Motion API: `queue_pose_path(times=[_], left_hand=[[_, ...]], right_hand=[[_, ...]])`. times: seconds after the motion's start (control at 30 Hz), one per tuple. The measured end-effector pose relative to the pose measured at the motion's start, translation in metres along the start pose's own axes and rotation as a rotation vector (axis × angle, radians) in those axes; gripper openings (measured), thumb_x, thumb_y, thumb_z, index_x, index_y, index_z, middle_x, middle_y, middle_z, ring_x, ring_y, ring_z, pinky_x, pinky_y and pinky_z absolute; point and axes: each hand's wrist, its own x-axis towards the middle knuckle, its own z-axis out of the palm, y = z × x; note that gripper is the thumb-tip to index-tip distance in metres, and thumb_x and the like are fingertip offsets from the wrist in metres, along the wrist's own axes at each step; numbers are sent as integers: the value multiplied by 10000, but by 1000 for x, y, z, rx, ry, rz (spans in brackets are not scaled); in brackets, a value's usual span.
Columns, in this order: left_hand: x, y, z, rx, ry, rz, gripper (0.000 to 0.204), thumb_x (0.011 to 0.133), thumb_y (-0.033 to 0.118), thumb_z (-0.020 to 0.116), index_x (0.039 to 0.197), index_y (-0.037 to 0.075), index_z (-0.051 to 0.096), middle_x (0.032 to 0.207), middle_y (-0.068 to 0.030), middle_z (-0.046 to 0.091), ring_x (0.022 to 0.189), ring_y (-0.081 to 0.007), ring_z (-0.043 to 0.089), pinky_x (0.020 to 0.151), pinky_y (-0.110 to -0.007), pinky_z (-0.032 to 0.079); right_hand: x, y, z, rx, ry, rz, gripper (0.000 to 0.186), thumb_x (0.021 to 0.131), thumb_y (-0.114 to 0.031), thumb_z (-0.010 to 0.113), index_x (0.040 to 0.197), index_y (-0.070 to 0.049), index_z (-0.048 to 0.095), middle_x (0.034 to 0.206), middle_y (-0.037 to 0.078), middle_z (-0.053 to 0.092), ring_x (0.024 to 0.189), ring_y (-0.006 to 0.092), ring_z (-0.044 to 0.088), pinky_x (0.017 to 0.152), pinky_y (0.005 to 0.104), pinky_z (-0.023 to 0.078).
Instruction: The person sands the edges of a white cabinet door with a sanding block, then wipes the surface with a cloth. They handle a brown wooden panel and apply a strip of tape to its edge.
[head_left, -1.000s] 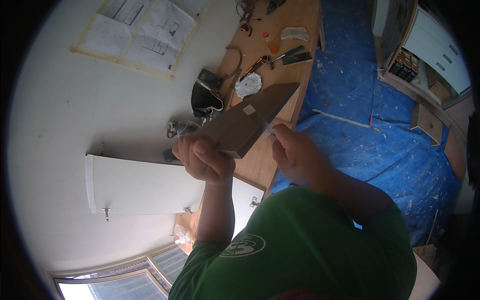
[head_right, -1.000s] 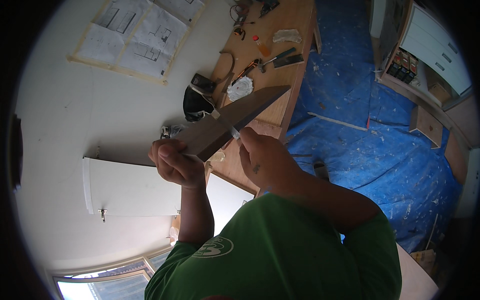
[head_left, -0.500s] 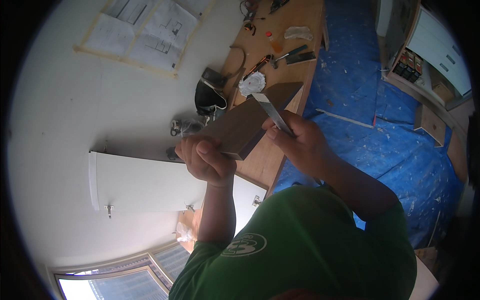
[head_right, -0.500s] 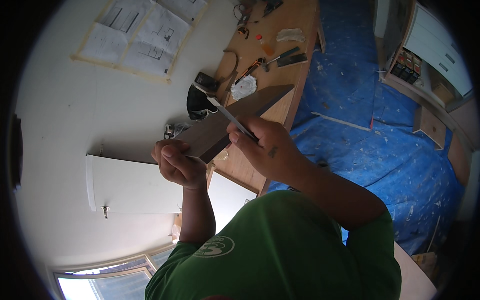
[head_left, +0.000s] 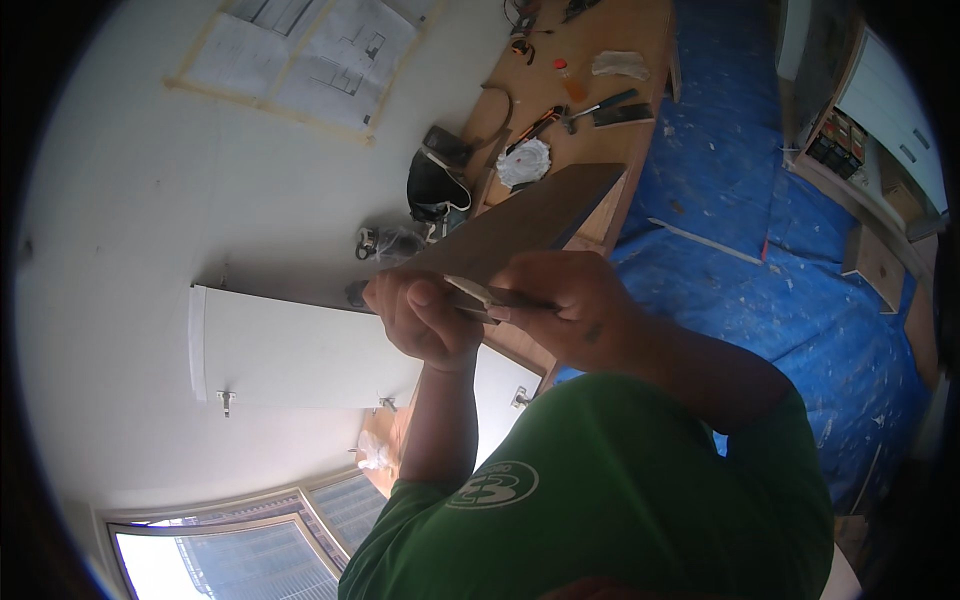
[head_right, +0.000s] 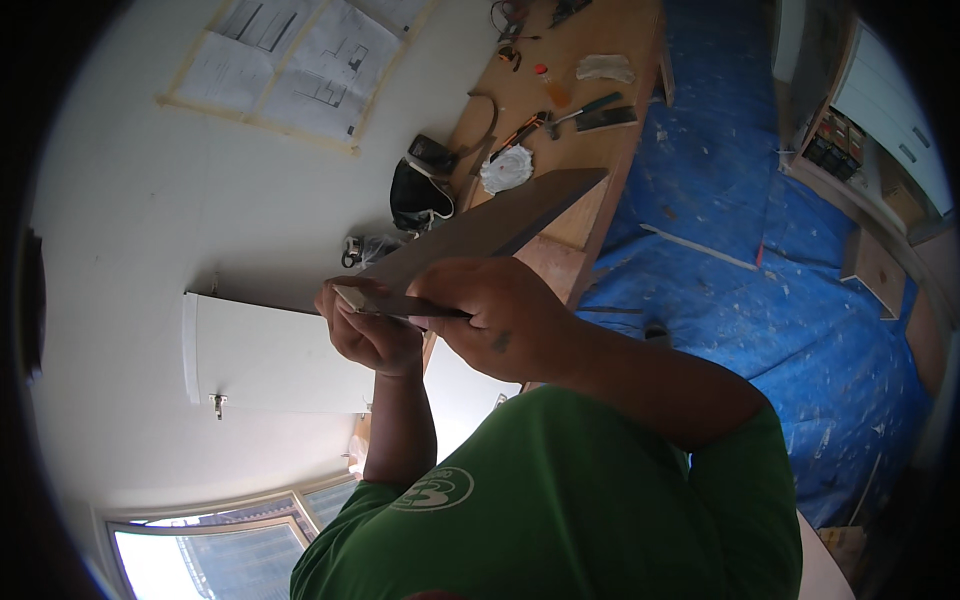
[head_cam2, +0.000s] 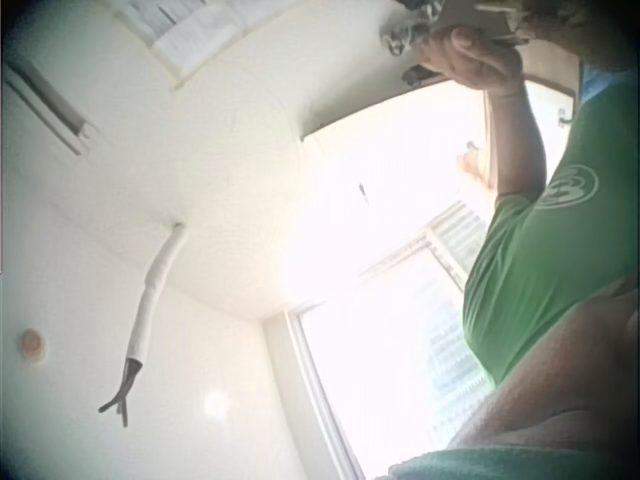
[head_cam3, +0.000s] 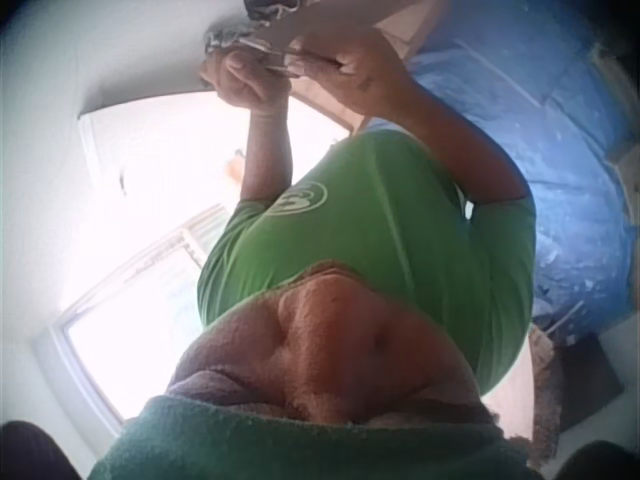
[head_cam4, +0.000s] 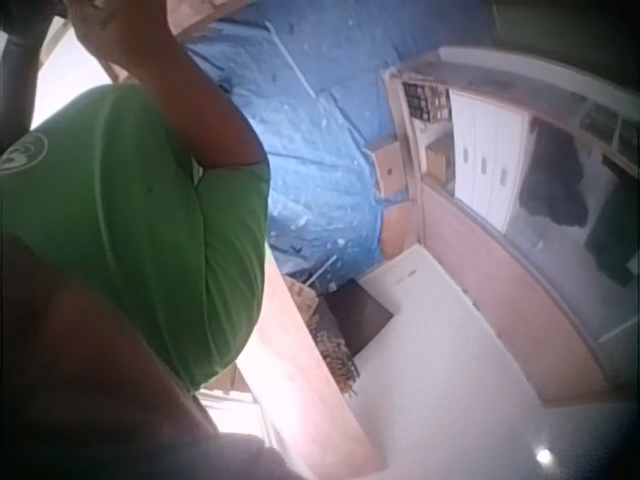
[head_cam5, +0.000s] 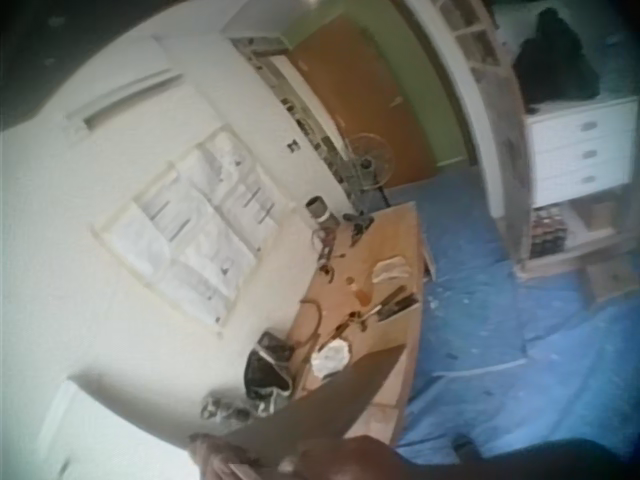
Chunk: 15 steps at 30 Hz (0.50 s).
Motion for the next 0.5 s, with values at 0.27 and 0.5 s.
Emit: queue_pose_path(times=[0.27,0.5], left_hand=[[3,-3,-1,-41,24,69,408,1069,207,376,706,116,536,693,-35,573,650,-217,498,729,-367,367],[2,-3,2,-10,18,51,497,1105,295,334,706,90,549,710,-43,584,691,-189,525,754,-353,408]], right_hand=[[-14,22,-37,98,26,739,272,1066,-289,600,1105,-21,628,710,96,612,613,184,642,596,390,487],[-33,11,-34,220,-106,458,332,1089,-348,563,1010,-26,572,699,60,618,594,149,641,553,335,492]])
